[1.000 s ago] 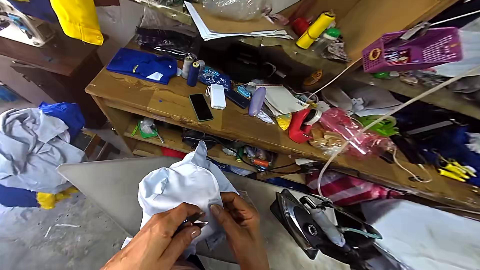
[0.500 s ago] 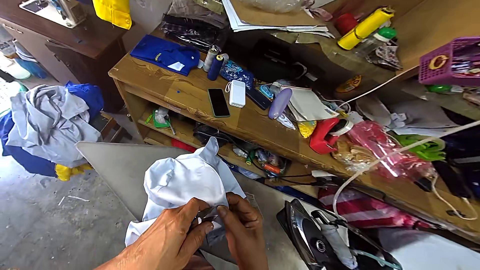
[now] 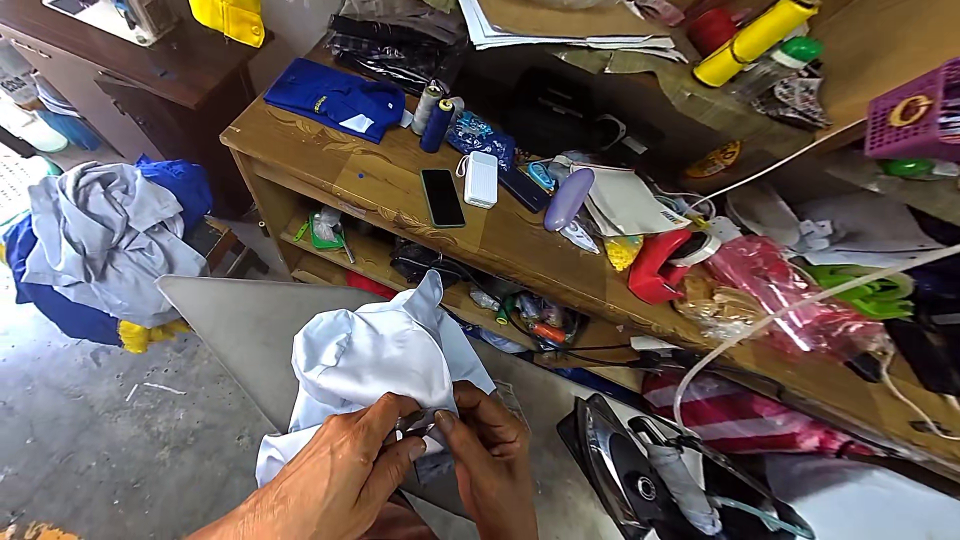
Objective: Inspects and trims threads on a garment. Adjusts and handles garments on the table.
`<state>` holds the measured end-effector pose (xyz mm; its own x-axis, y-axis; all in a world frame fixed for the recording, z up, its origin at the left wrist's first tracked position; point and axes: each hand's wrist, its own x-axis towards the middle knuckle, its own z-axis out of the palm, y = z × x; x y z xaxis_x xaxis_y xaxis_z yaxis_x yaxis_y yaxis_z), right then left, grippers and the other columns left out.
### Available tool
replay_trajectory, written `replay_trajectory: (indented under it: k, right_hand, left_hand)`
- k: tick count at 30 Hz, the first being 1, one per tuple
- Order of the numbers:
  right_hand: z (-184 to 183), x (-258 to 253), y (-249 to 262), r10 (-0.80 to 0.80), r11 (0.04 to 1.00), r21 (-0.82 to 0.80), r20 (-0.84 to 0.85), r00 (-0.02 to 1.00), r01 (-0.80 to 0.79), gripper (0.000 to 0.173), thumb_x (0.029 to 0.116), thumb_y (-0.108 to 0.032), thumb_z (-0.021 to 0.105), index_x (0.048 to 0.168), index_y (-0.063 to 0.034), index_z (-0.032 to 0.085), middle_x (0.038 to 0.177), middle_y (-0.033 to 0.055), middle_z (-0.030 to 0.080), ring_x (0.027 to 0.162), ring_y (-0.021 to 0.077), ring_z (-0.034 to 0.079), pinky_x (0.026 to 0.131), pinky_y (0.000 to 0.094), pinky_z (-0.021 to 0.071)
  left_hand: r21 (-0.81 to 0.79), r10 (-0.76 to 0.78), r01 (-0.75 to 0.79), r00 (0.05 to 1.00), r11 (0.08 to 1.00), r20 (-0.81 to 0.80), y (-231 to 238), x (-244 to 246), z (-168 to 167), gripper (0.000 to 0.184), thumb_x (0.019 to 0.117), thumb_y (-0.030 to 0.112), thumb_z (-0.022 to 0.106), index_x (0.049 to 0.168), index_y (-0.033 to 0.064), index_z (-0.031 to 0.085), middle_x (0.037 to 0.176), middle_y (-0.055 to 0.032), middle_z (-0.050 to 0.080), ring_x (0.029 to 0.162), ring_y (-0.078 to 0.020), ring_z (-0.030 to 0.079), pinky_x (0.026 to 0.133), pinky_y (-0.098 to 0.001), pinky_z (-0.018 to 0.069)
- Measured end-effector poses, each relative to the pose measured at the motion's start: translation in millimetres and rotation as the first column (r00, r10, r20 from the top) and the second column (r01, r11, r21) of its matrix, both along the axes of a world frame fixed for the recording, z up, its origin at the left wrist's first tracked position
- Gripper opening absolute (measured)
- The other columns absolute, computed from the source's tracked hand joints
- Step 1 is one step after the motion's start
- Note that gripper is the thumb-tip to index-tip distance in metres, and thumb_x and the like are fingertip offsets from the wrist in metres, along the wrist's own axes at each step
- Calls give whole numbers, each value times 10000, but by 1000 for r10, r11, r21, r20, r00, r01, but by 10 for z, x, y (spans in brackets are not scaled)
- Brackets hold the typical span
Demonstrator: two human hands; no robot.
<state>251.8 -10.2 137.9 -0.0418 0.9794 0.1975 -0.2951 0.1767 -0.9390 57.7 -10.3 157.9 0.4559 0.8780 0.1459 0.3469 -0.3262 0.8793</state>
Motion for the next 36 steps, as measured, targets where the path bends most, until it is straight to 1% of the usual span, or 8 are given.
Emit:
replay_trajectory:
  k: [6,10,13,15,16,22,26,36]
  right_hand:
    - [-40,-9,16,-10,1000,18,43,999,9,116,951,-44,674,1048,-14,730,965,34,713,865,69,682,785,228,593]
    - [-71,-11,32,-29,998,59,122,992,22,132,983,-117,654,1035,-35,743,989,23,704,907,62,665,802,216,575]
    - [-89,-17,55,-75,990,137,244,967,42,127,979,-122,650,1006,-40,744,998,24,709,936,71,668,802,204,575]
    - [-102,-18,67,-90,982,188,298,950,34,121,976,-112,644,998,-35,735,998,27,707,932,69,670,788,194,578]
    - [-112,-21,75,-89,980,196,301,949,29,121,979,-109,640,1002,-35,733,997,25,706,927,66,670,785,191,577]
    - [-93,-62,97,-85,988,149,281,956,44,120,981,-82,636,972,-4,728,933,29,710,834,48,672,732,182,581]
    - [-70,-81,103,-80,989,142,341,937,33,129,977,-77,628,956,8,723,916,37,707,809,54,669,706,180,577]
    - [-52,-132,119,-131,978,206,424,896,46,124,971,-81,635,950,2,725,937,41,705,832,54,668,712,172,577]
  left_hand:
    - [-21,5,-5,1000,1000,-17,20,-8,-17,301,1081,335,489,1193,96,632,798,4,626,642,-39,568,590,-200,496]
    - [-56,4,-6,1000,998,-30,36,-30,-14,303,1081,327,482,1207,95,631,789,1,626,636,-45,571,590,-214,501]
    - [-244,-13,20,999,970,31,64,-72,21,296,1082,330,480,1216,112,629,746,24,590,584,-37,546,539,-211,482]
    - [-414,-29,99,985,905,171,95,-106,31,267,1090,308,479,1220,117,612,736,36,570,553,-33,544,499,-194,486]
    - [-447,-21,124,974,886,227,104,-111,27,253,1089,290,485,1212,111,615,738,38,571,551,-32,540,495,-186,479]
    - [-296,12,43,983,954,181,90,-112,-29,274,1083,282,498,1186,101,676,755,45,604,594,-5,540,540,-169,467]
    - [-291,13,41,983,956,182,93,-142,-51,271,1085,271,492,1165,98,685,737,48,598,592,-4,540,544,-167,466]
    - [-330,23,39,983,943,181,123,-187,-23,263,1087,270,491,1155,105,685,719,54,583,574,-5,523,526,-160,446]
